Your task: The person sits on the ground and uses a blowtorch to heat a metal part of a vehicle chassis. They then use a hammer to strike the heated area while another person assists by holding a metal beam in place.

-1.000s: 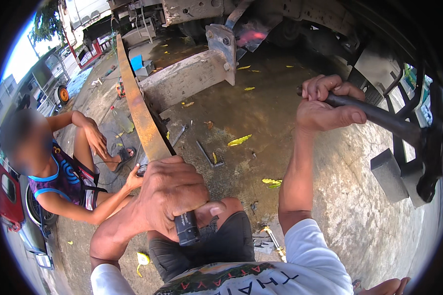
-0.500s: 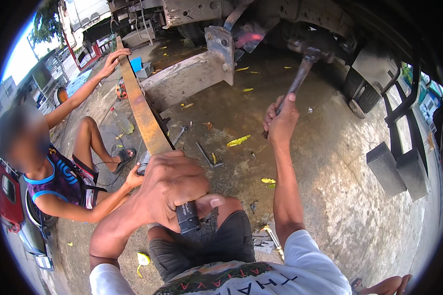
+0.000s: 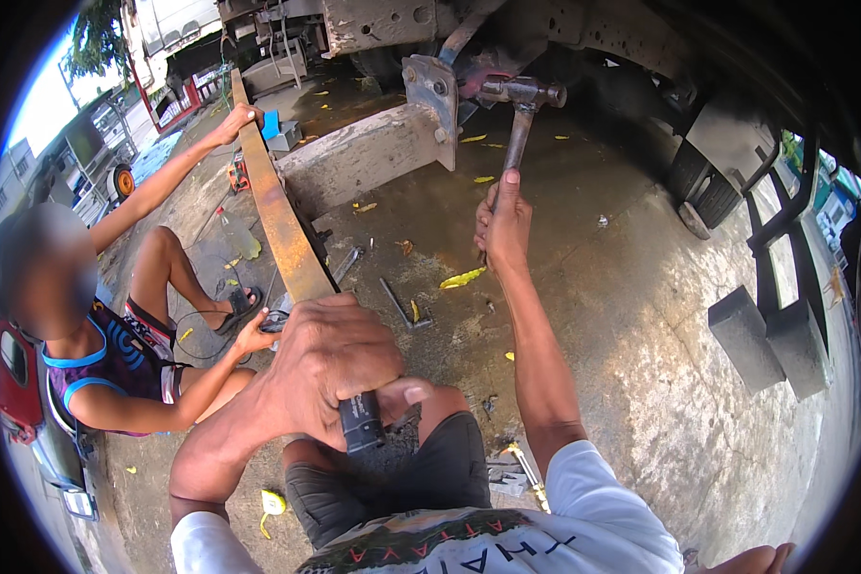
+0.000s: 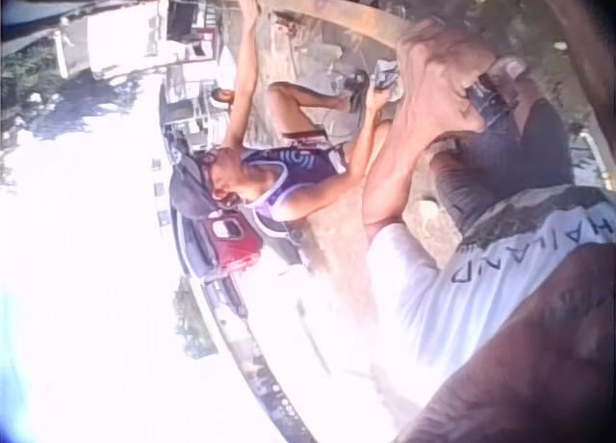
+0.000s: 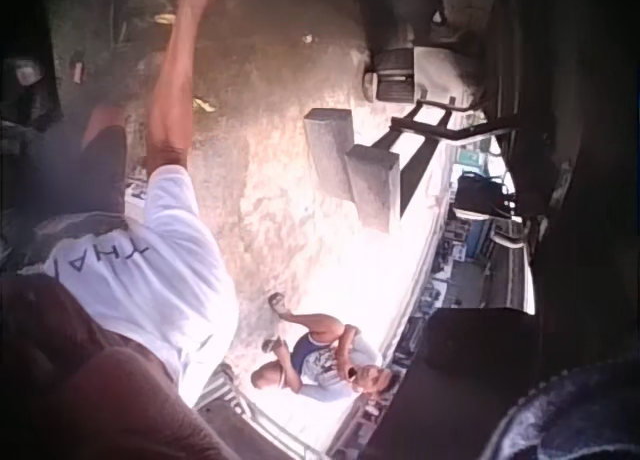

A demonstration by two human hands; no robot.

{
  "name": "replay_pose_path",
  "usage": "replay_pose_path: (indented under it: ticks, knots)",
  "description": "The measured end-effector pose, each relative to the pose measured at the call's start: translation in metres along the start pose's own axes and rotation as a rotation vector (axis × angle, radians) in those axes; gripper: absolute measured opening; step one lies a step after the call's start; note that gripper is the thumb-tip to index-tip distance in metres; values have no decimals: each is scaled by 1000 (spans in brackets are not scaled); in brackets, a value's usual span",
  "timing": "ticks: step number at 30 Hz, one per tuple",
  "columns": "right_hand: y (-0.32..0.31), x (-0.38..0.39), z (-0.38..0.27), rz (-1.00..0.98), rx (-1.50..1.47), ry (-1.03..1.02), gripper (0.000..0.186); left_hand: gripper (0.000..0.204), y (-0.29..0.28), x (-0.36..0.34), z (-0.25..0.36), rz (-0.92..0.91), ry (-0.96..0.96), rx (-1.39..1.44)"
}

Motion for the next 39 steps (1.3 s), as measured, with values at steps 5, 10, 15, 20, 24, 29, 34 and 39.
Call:
replay_pose_path:
  ticks: [5,10,15,20,24,29,34,39]
  knots:
    - [-51,38,-49,128,28,-287,60,34,2,-2,-3,41,13,26]
    - [-70,54,-147,372,-190,-981,68,34,0,-4,3,8,7,22]
    - [-6,-19,-45,283,-251,-652,59,34,4,-10,7,25,55,55]
    - [-6,5,-2,63,2,-88,55,30,2,-3,-2,38,26,36]
    - [-44,39,-42,144,-32,-301,54,28,0,-1,2,20,13,4]
    - [-64,56,-121,367,-182,-894,69,30,2,3,10,35,23,33]
    - [-18,-7,-71,386,-255,-953,63,31,5,-8,12,16,61,57]
    - [7,-7,13,156,-76,-98,57,32,-2,0,6,52,30,1]
Point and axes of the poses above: each hand's wrist, its own x-axis away from the middle knuckle, its own y-axis out of the palm, z = x × y, the point moved 4 cm from there along -x, towards the middle knuckle, and after that the axes turned 15 degrees about x, right-handed, at the moved point
